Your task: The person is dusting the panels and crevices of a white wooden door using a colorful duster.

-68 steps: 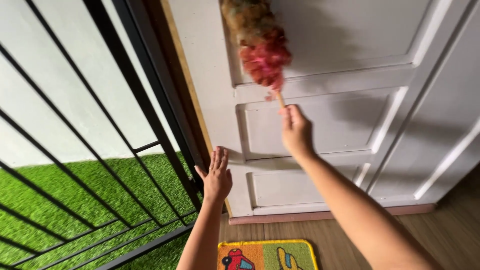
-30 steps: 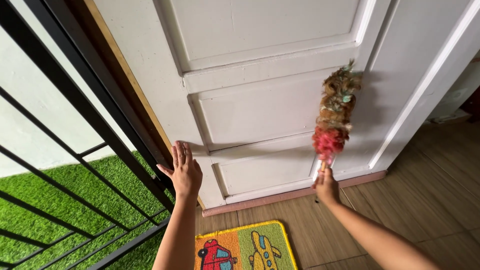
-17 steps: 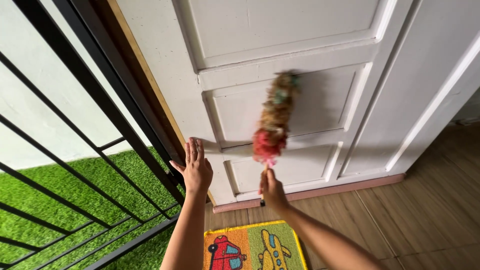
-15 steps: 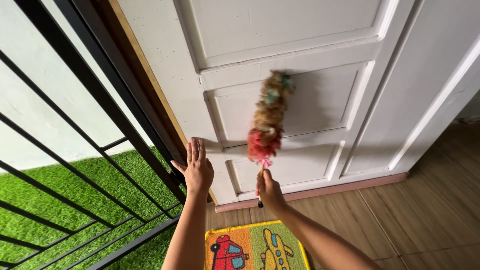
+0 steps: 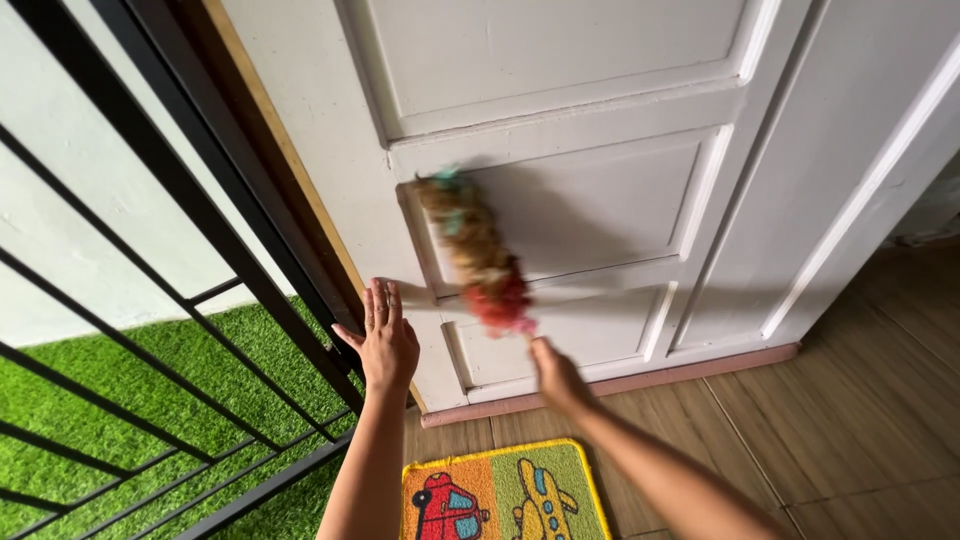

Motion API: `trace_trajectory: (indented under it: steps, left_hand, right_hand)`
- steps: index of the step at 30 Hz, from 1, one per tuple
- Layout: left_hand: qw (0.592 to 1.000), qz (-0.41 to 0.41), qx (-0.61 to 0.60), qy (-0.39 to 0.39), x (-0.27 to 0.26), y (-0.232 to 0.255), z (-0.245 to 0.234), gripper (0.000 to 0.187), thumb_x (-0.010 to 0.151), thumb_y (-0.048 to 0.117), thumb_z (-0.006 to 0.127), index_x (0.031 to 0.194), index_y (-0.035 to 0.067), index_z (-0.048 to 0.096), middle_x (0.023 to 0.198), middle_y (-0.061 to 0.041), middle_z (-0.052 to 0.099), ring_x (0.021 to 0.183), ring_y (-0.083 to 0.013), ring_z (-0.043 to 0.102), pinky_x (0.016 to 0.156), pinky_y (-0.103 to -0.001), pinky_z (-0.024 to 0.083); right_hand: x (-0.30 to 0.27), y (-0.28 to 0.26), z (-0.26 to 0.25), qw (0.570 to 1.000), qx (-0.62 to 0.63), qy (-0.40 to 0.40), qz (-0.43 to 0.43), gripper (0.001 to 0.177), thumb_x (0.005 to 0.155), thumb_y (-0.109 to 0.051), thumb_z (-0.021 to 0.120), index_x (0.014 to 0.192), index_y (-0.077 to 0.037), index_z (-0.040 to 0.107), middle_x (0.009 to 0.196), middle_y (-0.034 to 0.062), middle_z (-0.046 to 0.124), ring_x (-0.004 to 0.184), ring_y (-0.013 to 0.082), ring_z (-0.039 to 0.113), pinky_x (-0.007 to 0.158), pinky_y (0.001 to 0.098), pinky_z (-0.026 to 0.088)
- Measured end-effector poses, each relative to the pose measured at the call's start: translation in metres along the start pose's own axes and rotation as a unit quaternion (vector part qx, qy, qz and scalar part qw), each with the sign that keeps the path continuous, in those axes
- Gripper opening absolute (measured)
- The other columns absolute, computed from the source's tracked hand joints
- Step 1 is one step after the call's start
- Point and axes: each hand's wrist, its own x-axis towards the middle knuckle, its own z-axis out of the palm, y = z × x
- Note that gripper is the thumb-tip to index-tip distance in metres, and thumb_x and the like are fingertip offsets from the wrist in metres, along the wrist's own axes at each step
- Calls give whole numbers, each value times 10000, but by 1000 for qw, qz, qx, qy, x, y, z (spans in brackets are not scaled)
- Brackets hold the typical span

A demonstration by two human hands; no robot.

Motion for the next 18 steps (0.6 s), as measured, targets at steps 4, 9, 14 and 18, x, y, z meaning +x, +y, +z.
trace_trajectory:
  steps: [4, 9, 14, 18]
  left_hand:
    - [1000, 6, -8, 16, 0, -1, 4, 649, 1000, 179, 437, 1620, 223, 250, 1706, 17, 161, 1548, -147, 172, 1127, -797, -36]
    - [1000, -1, -7, 29, -3, 1, 11, 641, 1004, 162, 421, 1623, 218, 270, 1715, 1, 174, 1565, -165, 178, 1140, -782, -36]
    - [999, -3, -20, 50, -3, 4, 16, 636, 1009, 154, 415, 1627, 197, 273, 1719, -24, 180, 1570, -194, 182, 1148, -774, -38]
    - [998, -1, -27, 58, -3, 4, 17, 648, 998, 147, 417, 1629, 186, 272, 1717, -47, 180, 1568, -215, 180, 1144, -776, -39]
  right_hand:
    - [0, 52, -64, 986, -100, 84, 108, 242, 1077, -142, 373, 1245, -54, 523, 655, 129, 616, 461, 197, 545, 379, 322, 431]
    - [-6, 92, -134, 953, -121, 148, 235, 307, 1038, -142, 388, 1321, -60, 474, 857, 141, 678, 497, 223, 618, 364, 343, 497]
    - [-18, 127, -153, 936, -123, 188, 272, 222, 1086, -186, 418, 1248, -59, 501, 857, 157, 696, 588, 245, 668, 512, 403, 538]
    - [-26, 127, -144, 940, -102, 203, 254, 191, 1076, -196, 452, 1197, -70, 529, 801, 171, 709, 671, 274, 707, 633, 462, 556]
